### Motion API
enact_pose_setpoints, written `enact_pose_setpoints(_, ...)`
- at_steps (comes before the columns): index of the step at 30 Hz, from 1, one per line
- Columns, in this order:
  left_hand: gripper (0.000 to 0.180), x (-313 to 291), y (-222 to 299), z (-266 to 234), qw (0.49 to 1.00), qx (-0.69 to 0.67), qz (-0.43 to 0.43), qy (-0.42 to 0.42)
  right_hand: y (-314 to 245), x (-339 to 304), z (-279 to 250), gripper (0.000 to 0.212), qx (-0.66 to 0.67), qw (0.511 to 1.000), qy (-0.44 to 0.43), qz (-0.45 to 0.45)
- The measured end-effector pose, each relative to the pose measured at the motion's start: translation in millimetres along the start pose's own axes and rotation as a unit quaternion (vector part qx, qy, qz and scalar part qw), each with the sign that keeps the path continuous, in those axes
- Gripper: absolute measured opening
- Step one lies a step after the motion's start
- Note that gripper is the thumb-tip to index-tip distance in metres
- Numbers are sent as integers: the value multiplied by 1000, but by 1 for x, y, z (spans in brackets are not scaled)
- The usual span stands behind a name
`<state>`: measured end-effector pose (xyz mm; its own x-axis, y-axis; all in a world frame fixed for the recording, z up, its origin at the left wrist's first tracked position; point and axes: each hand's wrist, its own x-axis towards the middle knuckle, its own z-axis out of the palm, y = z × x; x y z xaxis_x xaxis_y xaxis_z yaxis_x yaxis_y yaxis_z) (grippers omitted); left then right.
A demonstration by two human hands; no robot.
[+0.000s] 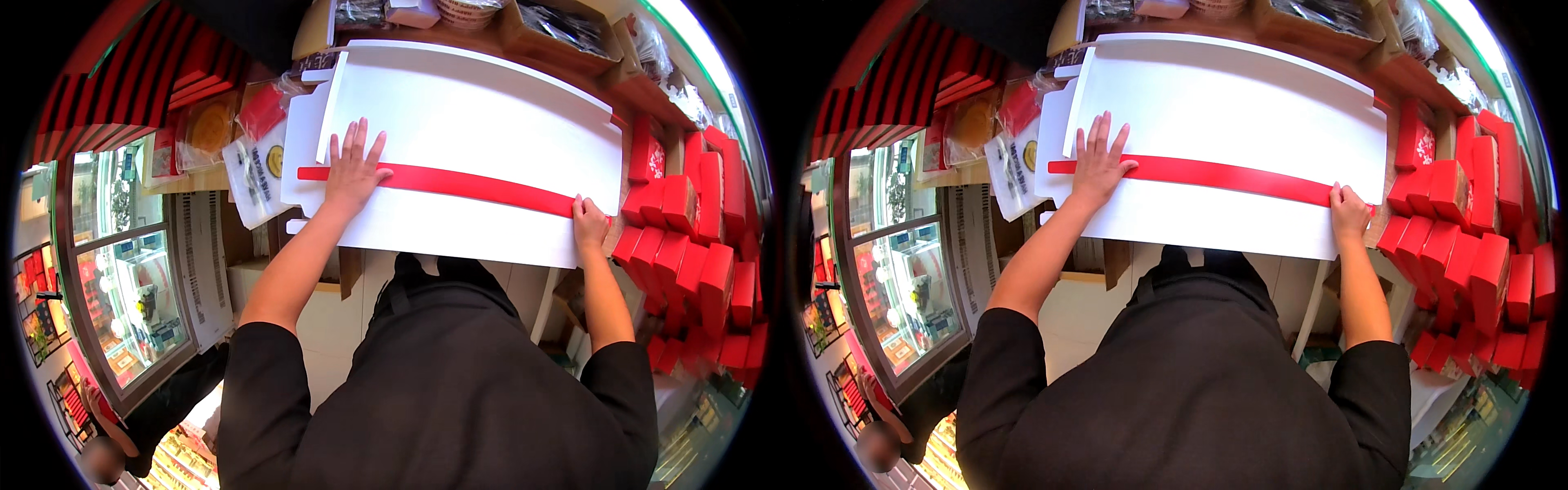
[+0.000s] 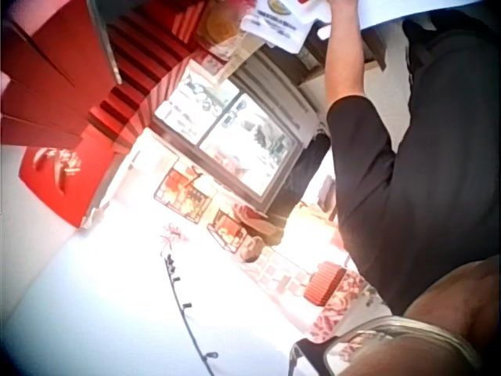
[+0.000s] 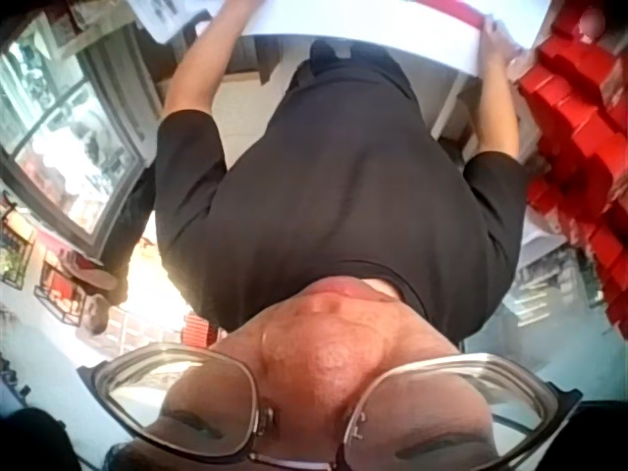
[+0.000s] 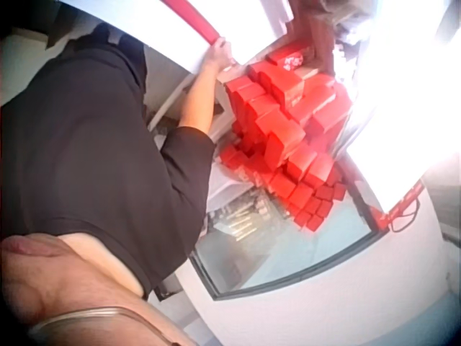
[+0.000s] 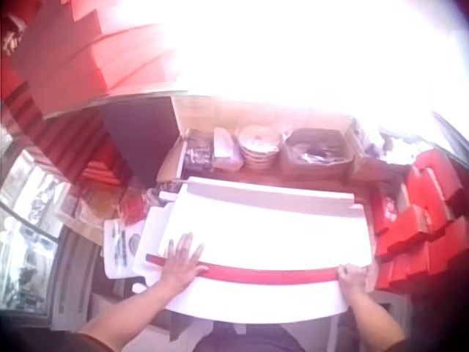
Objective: The person assembles flat white cardboard boxes by folding the sides and securing them with red tape. They repeatedly pick up a flat box, fold the flaps, apply tape to the seams, and stack the finished boxes on a nearby shelf.
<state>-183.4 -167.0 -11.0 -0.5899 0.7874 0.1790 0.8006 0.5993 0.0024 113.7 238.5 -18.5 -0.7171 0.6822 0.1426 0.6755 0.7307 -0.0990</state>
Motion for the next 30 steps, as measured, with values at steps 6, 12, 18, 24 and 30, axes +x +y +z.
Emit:
enact_pose_setpoints(6, 73, 1, 8, 6, 994, -78, -14, -74, -38, -2, 2, 31, 26, 999, -40, -26)
enact_pose_setpoints(12, 73, 7, 16, -1, 994, -40, -25, -101, -281, -37, 26, 34, 251, 947, 11, -201)
enact_pose_setpoints(18, 71, 7, 12, -2, 991, -49, -34, -121, -261, -27, 31, 30, 208, 958, 5, -196)
enact_pose_setpoints(24, 72, 7, 13, 0, 989, -34, -39, -138, -52, -6, -1, 32, 25, 999, 24, 17)
enact_pose_setpoints(30, 72, 6, 8, 2, 989, -50, -32, -139, -44, -6, -4, 32, 51, 998, -1, 40)
